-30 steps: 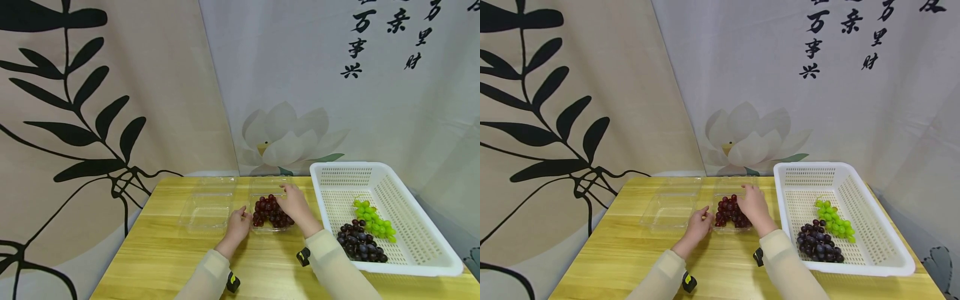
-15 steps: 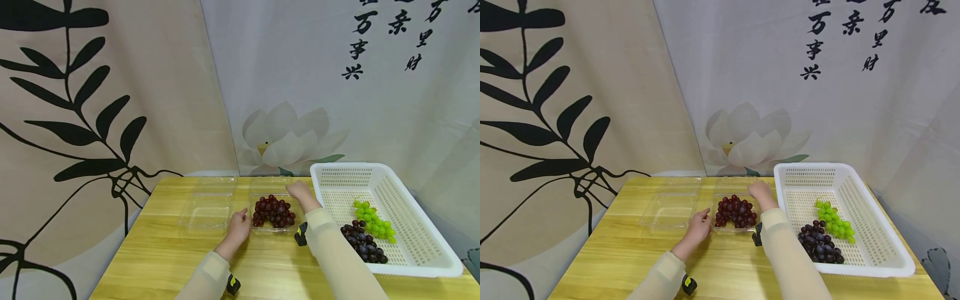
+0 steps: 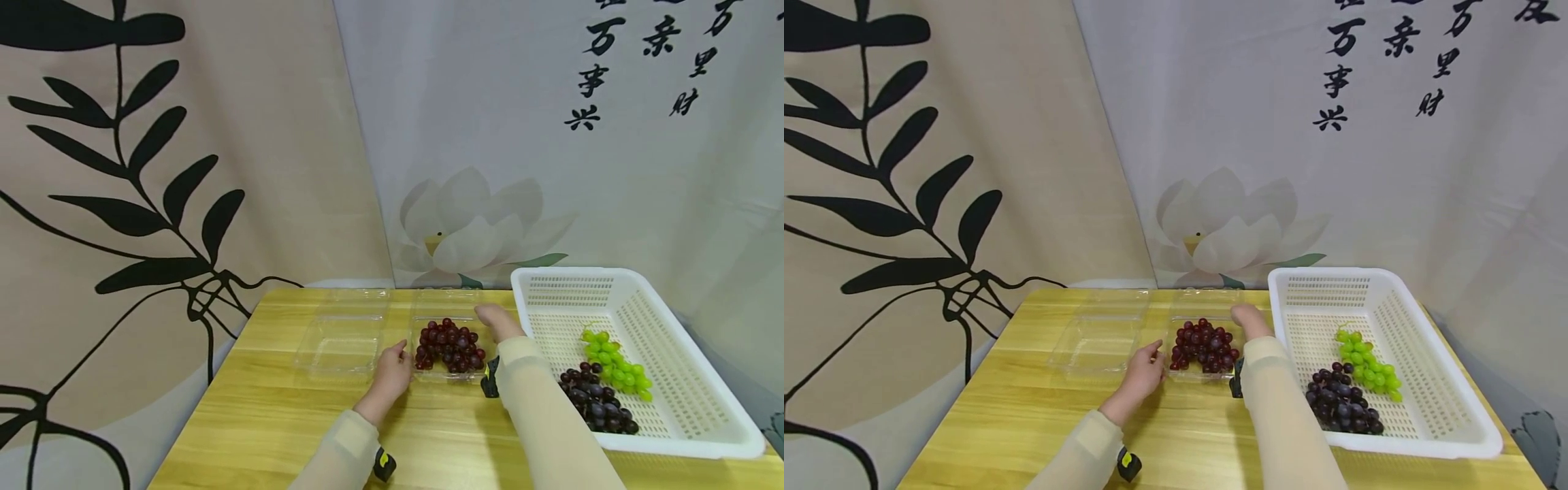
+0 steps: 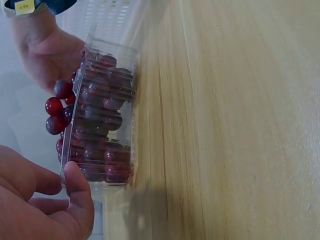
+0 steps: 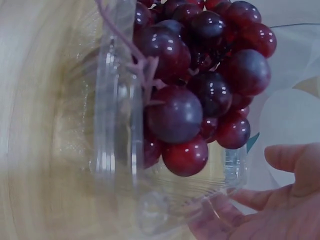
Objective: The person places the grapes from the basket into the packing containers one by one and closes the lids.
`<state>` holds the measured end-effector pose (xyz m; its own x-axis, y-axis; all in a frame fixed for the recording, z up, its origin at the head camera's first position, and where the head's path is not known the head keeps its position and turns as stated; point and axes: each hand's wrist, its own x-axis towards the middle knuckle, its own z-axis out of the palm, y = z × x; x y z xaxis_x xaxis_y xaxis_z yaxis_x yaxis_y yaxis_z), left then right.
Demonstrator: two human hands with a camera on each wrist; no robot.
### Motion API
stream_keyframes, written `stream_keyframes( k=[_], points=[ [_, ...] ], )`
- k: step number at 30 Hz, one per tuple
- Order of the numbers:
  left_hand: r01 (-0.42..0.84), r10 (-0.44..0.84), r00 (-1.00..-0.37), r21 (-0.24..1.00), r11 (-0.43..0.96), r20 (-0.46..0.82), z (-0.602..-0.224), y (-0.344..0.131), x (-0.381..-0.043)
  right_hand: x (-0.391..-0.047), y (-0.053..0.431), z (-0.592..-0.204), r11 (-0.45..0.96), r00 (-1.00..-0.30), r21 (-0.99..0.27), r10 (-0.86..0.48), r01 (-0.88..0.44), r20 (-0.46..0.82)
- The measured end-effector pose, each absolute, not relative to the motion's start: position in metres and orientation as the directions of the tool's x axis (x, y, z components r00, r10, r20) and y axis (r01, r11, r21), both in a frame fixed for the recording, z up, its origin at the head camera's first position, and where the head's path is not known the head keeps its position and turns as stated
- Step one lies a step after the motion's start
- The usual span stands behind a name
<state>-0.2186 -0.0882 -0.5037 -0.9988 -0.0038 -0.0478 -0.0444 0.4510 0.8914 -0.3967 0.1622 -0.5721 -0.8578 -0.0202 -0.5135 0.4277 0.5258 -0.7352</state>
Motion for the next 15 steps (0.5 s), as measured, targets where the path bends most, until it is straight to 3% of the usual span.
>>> stream_keyframes(
  k=[2, 9, 15],
  points=[
    [-0.043, 0.001, -0.999, 0.891, 0.451, -0.049, -0.503, -0.087, -0.219, -0.401, 0.164, -0.577, 0.499, -0.849, -0.737, -0.003, 0.456, -0.528],
    [-0.019, 0.01, -1.0, 0.872, 0.49, -0.027, -0.503, -0.087, -0.217, -0.314, 0.141, -0.47, 0.416, -0.866, -0.787, 0.0, 0.455, -0.5],
    [-0.016, 0.001, -1.0, 0.868, 0.496, -0.019, -0.502, -0.087, -0.217, -0.303, 0.134, -0.454, 0.332, -0.887, -0.829, 0.053, 0.45, -0.46]
  ],
)
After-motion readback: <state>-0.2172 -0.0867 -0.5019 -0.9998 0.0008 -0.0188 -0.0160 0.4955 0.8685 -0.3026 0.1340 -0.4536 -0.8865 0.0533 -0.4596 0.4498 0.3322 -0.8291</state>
